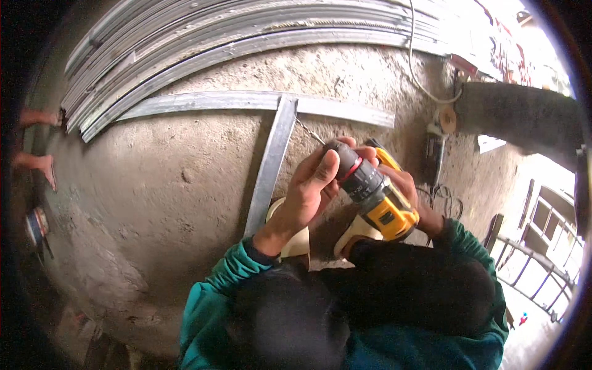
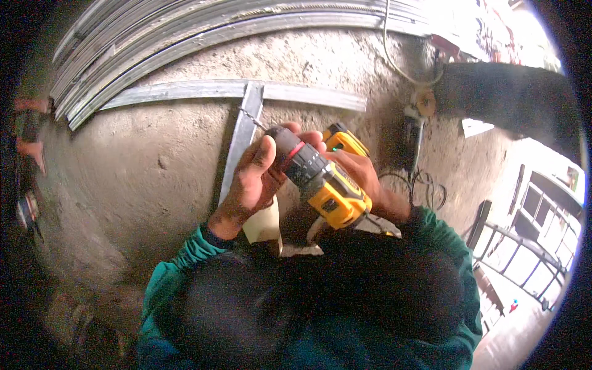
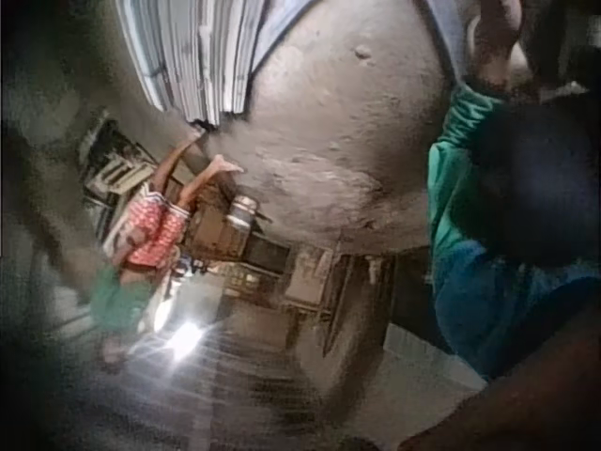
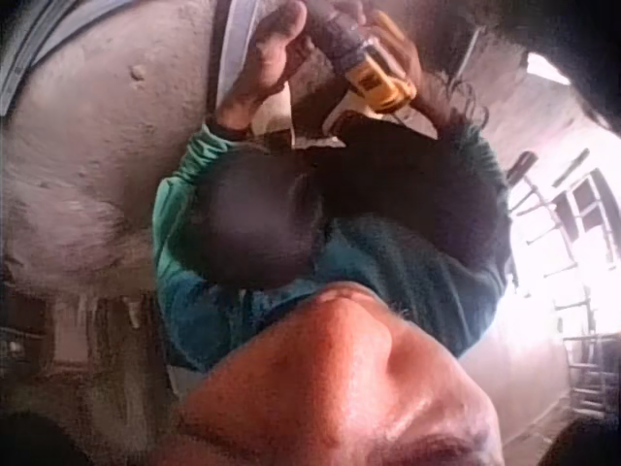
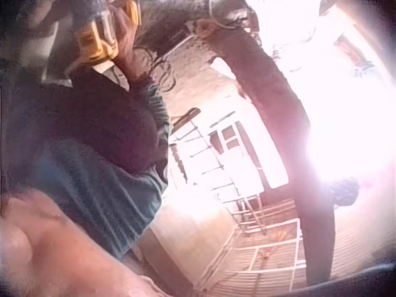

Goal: The person uses a drill to create holes in metal frames and inserts metal bits into the holes by hand.

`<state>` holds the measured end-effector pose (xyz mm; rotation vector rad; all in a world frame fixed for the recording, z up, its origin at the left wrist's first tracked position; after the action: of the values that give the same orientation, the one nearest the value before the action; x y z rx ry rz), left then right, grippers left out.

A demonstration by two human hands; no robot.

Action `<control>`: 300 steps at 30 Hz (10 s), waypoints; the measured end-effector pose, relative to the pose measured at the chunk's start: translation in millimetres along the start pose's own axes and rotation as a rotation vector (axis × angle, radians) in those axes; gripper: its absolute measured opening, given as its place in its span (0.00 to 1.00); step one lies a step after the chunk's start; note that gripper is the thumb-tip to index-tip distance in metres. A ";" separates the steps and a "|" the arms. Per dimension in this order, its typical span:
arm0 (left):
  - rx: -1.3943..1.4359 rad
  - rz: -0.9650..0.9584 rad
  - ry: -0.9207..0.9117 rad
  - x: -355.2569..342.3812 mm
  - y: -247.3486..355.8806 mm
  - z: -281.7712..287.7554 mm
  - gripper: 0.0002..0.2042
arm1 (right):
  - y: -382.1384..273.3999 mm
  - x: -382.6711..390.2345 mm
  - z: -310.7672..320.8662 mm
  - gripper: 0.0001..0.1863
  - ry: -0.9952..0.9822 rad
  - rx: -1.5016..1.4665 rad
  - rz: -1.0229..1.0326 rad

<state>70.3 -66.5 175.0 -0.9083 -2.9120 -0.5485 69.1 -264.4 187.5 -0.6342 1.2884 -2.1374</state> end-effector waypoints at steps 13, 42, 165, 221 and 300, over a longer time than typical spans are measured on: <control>-0.397 0.044 0.070 3.8 -3.0 -3.7 0.32 | -7.4 27.0 -27.3 0.19 0.049 -1.403 -0.692; -0.439 -0.149 -0.578 -15.5 -44.6 3.1 0.43 | -20.4 -101.1 -124.9 0.39 1.294 -1.602 0.776; 0.180 0.075 0.380 5.2 -23.1 12.8 0.16 | 0.0 10.6 -36.4 0.17 -0.040 0.414 0.036; -2.115 -0.159 0.663 68.4 -25.5 168.4 0.24 | 43.1 -126.1 31.8 0.29 -0.259 0.380 -0.478; -2.044 -0.142 0.660 67.8 -26.8 174.6 0.24 | 45.6 -125.6 28.8 0.27 -0.287 0.672 -0.285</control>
<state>10.4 10.0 12.6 -0.1706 -0.9661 -2.9671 189.6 -215.5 145.2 -0.8131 0.2961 -2.3969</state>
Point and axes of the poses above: each hand's wrist, its own x-axis away from the middle knuckle, its own z-axis out of the back of the hand, y = z × x, the point moved 2 cm from there along -x, towards the middle knuckle, and after that the axes turned 8 degrees about -y, right-handed, at the moved point
